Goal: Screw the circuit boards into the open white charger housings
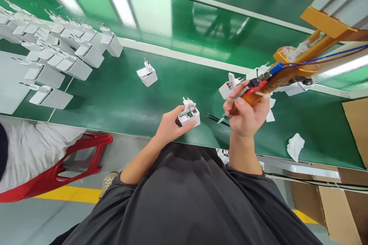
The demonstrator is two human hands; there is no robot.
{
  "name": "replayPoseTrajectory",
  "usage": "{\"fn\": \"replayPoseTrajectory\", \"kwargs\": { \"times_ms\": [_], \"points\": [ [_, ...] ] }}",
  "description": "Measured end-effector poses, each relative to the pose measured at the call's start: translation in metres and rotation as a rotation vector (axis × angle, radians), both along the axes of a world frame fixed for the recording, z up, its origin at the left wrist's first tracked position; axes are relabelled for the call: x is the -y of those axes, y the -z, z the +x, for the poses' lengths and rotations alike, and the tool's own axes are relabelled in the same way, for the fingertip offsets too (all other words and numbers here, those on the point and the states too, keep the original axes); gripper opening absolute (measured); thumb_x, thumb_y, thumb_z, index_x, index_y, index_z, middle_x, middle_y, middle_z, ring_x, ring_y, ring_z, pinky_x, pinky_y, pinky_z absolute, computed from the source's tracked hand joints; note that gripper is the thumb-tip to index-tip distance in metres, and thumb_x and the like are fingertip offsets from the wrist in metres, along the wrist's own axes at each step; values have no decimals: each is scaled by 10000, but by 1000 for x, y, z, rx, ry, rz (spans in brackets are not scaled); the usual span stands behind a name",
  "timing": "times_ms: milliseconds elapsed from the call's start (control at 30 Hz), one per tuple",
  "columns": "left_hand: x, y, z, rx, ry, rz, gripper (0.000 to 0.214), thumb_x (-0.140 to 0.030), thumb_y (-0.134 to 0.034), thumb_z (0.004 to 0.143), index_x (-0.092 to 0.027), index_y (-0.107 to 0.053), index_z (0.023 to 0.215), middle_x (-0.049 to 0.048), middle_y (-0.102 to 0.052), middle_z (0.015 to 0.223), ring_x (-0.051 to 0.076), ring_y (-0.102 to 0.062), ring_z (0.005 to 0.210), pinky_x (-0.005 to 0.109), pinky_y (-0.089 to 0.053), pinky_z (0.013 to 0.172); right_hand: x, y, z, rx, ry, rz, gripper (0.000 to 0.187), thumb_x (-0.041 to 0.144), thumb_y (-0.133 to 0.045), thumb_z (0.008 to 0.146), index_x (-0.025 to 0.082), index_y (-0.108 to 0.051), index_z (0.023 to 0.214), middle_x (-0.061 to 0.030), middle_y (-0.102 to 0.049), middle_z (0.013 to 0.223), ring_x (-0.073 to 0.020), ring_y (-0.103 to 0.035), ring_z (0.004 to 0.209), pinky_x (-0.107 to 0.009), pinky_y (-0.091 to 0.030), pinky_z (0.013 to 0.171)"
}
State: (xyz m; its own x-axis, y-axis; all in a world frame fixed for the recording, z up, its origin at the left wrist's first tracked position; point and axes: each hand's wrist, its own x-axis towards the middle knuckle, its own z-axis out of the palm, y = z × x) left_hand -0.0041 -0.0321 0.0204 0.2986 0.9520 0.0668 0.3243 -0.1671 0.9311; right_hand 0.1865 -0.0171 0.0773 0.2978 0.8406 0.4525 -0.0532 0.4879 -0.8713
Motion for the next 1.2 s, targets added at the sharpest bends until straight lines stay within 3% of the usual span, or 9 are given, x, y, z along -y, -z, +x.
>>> {"fn": "replayPoseTrajectory", "kwargs": {
  "times_ms": [133, 300, 533, 733, 867, 1067, 1200],
  "points": [
    [0, -11, -14, -21, 22, -25, 348, -392, -681, 777, -191, -667, 1062, -30, -666, 775, 85, -539, 594, 183, -423, 563, 2, 2, 34, 37, 145, -67, 258, 297, -706, 716, 235, -573, 928, 48, -635, 741, -62, -483, 415, -190, -359, 337],
    [2, -17, -15, -19, 38, -113, 300, -406, -668, 780, -195, -673, 992, -45, -630, 710, 86, -509, 571, 182, -396, 530, -5, 11, 69, 138, 227, -53, 250, 253, -737, 732, 247, -600, 941, 12, -649, 774, -73, -497, 438, -227, -391, 392],
    [0, -24, -14, -90, 31, -150, 323, -402, -669, 798, -207, -668, 1056, -36, -667, 771, 100, -556, 608, 193, -430, 563, -9, 21, 88, 172, 290, -11, 258, 224, -746, 748, 300, -656, 978, -3, -671, 812, -90, -507, 467, -247, -427, 428],
    [-10, -2, -15, -291, -30, 22, 398, -370, -701, 783, -207, -657, 1144, 41, -709, 1039, 177, -646, 896, 273, -500, 831, -9, 27, 95, 148, 337, 36, 294, 180, -746, 723, 313, -696, 980, -4, -648, 742, -132, -562, 535, -260, -432, 442],
    [-16, 9, -17, -366, -9, -12, 445, -358, -710, 780, -210, -629, 1192, 70, -680, 1148, 220, -627, 1051, 323, -501, 906, -7, 26, 93, 148, 374, -8, 272, 225, -770, 710, 307, -678, 952, 8, -616, 691, -151, -565, 543, -293, -483, 507],
    [-26, 8, -6, -94, 9, -188, 516, -419, -654, 846, -242, -526, 1314, 34, -710, 1124, 166, -675, 1033, 287, -517, 924, -5, 23, 89, 183, 371, -12, 337, 201, -722, 748, 345, -677, 1050, 14, -645, 735, -126, -516, 498, -272, -429, 447],
    [-27, 15, 6, -55, -120, -69, 383, -349, -625, 853, -206, -561, 1203, 31, -728, 1033, 139, -698, 935, 255, -533, 861, -7, 26, 92, 177, 336, 33, 330, 157, -716, 741, 318, -685, 1027, 5, -654, 749, -116, -542, 509, -251, -443, 450]
  ]
}}
